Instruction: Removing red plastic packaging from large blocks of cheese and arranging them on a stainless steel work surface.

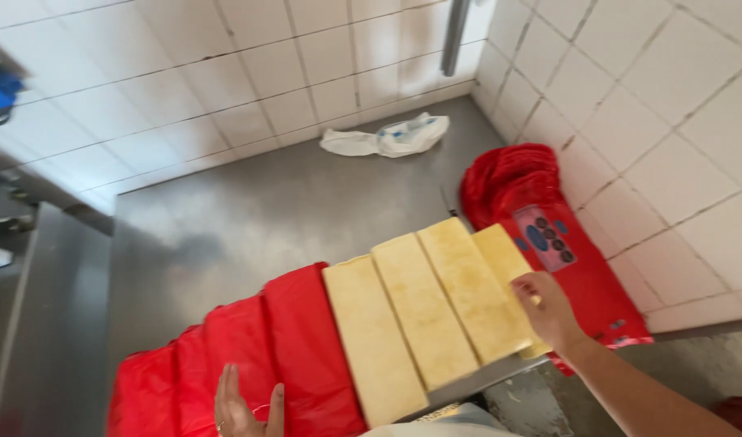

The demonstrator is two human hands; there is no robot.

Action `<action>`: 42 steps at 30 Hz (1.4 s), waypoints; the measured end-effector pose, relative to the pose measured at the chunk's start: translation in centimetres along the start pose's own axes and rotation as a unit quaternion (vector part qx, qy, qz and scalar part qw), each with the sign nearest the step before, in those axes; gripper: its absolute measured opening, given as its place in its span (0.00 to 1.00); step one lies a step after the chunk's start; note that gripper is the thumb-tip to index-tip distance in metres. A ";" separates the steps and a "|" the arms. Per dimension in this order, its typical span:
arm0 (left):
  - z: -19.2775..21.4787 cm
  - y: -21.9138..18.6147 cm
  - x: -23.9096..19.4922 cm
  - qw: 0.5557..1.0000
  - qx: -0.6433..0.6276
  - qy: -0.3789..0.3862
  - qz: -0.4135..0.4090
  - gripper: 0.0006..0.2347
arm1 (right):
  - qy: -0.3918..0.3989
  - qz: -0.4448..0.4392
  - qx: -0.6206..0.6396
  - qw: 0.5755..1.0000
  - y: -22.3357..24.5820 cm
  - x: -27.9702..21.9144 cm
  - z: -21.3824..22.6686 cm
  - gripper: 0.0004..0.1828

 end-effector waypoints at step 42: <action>-27.1 -30.2 -19.7 0.914 -0.020 0.406 0.016 0.20 | 0.084 -0.322 0.421 0.844 -3.9 -4.7 9.6 0.08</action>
Point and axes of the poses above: each hand's wrist, its own x-axis towards the middle knuckle, its own z-axis out of the back of the hand, y = z × x, the point moved 8 cm from there along x, towards the middle knuckle, and after that the axes turned 4 degrees about y, right-handed, at the moved point
